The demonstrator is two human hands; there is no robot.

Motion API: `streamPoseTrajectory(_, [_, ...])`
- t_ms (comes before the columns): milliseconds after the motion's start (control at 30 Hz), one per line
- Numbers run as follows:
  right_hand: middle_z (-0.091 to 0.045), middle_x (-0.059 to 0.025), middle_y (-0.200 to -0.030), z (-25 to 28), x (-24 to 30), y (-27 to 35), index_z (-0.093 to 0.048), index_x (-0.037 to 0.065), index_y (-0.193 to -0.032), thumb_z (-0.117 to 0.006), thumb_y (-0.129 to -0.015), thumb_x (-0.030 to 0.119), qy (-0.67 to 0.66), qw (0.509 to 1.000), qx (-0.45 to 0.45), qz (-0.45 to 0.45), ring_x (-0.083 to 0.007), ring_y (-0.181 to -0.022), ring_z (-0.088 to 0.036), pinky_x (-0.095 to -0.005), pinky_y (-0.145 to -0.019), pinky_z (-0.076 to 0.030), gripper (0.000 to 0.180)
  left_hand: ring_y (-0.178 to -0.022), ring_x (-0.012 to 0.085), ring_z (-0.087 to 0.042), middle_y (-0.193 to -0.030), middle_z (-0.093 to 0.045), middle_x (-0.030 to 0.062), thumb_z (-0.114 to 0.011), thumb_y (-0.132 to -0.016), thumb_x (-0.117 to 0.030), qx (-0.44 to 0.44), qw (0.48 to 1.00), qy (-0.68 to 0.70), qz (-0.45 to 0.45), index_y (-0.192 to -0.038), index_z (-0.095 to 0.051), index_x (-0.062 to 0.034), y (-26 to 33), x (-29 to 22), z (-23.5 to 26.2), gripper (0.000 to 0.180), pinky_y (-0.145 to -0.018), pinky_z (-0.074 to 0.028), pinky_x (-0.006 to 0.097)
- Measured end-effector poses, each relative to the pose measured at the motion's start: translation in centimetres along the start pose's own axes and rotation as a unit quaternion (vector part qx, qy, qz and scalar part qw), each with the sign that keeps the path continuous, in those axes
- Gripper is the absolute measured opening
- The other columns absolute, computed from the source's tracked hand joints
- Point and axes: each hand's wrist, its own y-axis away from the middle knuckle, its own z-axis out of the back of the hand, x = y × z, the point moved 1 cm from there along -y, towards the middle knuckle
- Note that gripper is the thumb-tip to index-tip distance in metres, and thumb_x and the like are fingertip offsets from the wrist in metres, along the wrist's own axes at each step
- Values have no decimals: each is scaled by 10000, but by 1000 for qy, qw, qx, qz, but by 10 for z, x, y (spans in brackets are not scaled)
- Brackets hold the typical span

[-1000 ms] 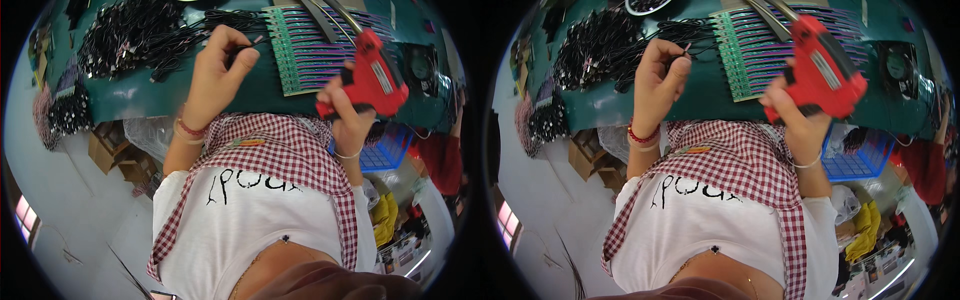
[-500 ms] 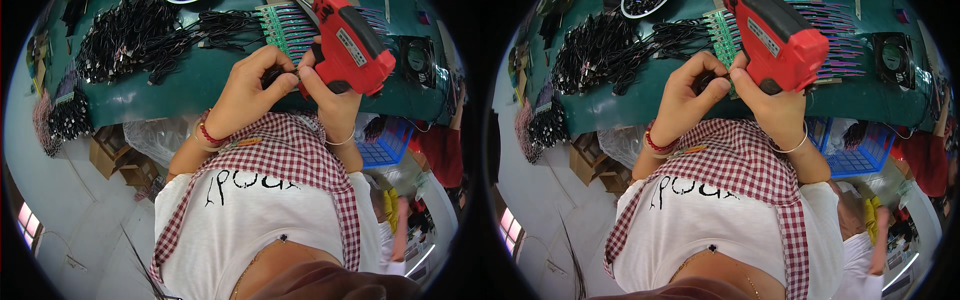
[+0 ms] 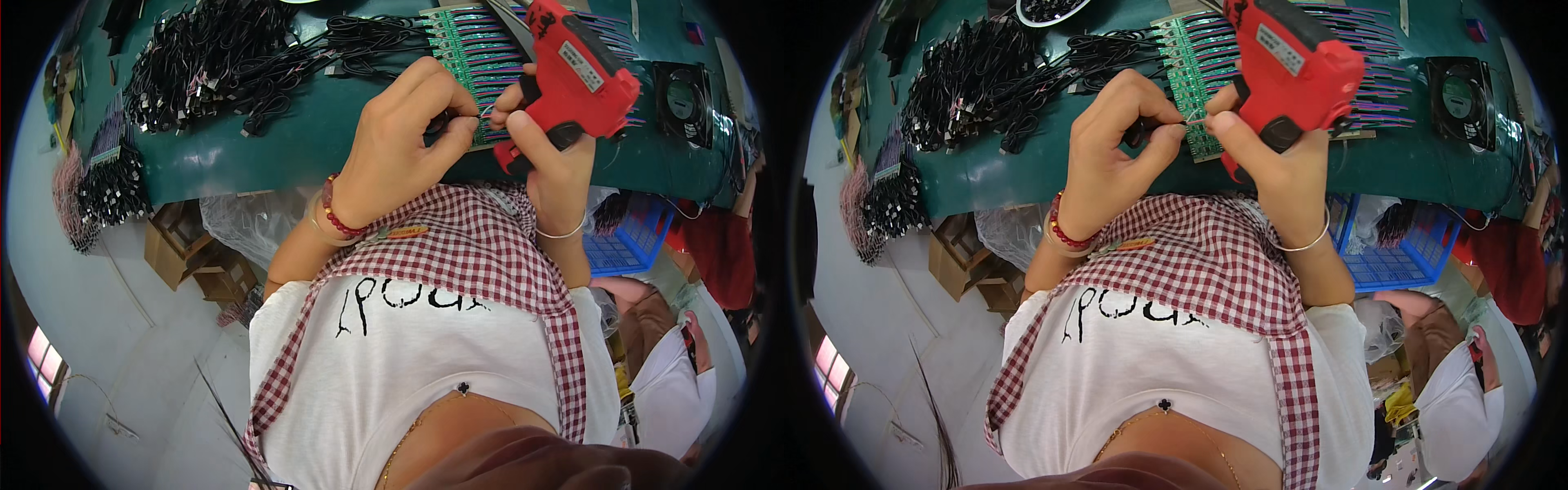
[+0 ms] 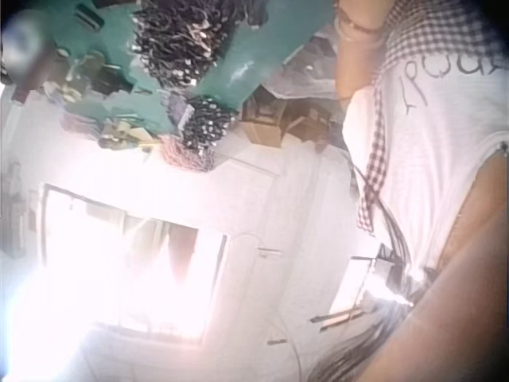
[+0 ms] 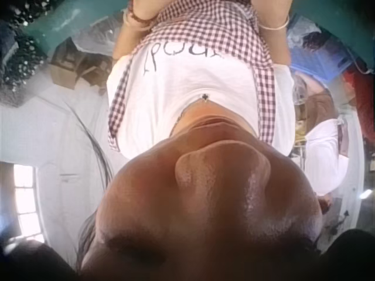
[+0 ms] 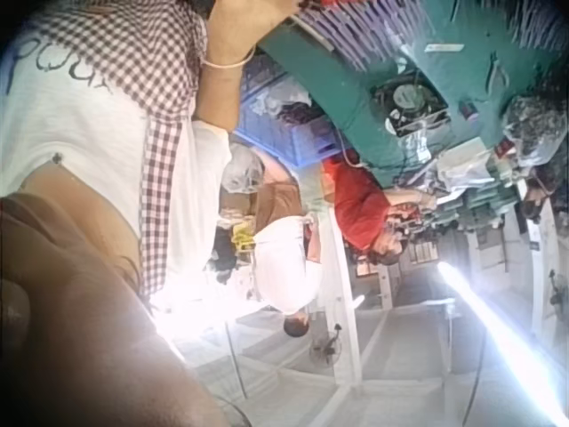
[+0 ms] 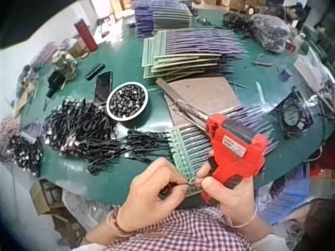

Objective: The person solders wire connections onto circuit boards using a soldering gun.

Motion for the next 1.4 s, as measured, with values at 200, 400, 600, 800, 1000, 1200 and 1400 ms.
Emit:
streamPoseTrajectory(200, [-574, 0, -754, 2, -9, 4, -598, 0, -862, -633, -745, 3, 112, 992, 13, 52, -70, -679, -534, -225, -599, -435, 123, -629, 194, -555, -745, -514, 67, -630, -682, 15, -6, 1000, -24, -18, -780, -564, -24, 1, 1, -6, 124, -545, -455, 286])
streamPoseTrajectory(400, [-584, -7, -770, 5, -12, 7, -589, -5, -862, -632, -742, -10, 85, 995, 49, 20, -79, -683, -541, -223, -620, -434, 127, -635, 139, -514, -746, -531, 56, -619, -688, 50, -7, 998, -52, -40, -779, -563, -6, -5, 16, 1, 121, -544, -400, 242])
streamPoseTrajectory(600, [-553, -87, -759, 25, -8, 21, -436, -34, -1175, -571, -795, -9, 101, 993, -51, 15, -144, -653, -544, -277, -623, -459, 403, -694, 215, -542, -763, -535, 58, -652, -721, -44, 37, 979, -196, -54, -801, -575, -38, -21, 52, 9, 111, -583, -436, 295])
streamPoseTrajectory(800, [-451, -46, -612, 64, -22, 49, -426, -60, -1171, -537, -843, 57, 77, 995, -53, -18, -111, -517, -422, -258, -510, -385, 366, -719, 227, -547, -766, -535, 59, -658, -715, -62, 46, 968, -236, -71, -793, -588, -46, -25, 65, 4, 106, -611, -442, 318])
streamPoseTrajectory(1000, [-492, -55, -627, 96, -51, 71, -465, -74, -1108, -527, -851, 37, 234, 971, -32, 35, -106, -527, -448, -241, -512, -387, 286, -712, 241, -520, -730, -492, 65, -631, -745, -110, 73, 956, -269, -89, -783, -580, -63, -32, 57, 4, 79, -610, -429, 346])
streamPoseTrajectory(1200, [-534, -57, -684, 98, -54, 75, -487, -47, -1085, -569, -827, 11, 281, 959, -11, 31, -105, -577, -498, -229, -535, -400, 277, -709, 250, -521, -726, -493, 69, -611, -755, -126, 82, 953, -277, -86, -781, -574, -67, -33, 58, 4, 74, -600, -428, 354])
streamPoseTrajectory(1400, [-540, -46, -707, 97, -53, 75, -493, -42, -1101, -570, -825, 5, 354, 933, 37, 47, -96, -602, -495, -228, -549, -403, 290, -709, 259, -532, -732, -505, 77, -610, -747, -125, 81, 951, -287, -83, -774, -570, -59, -35, 58, 3, 82, -601, -439, 365])
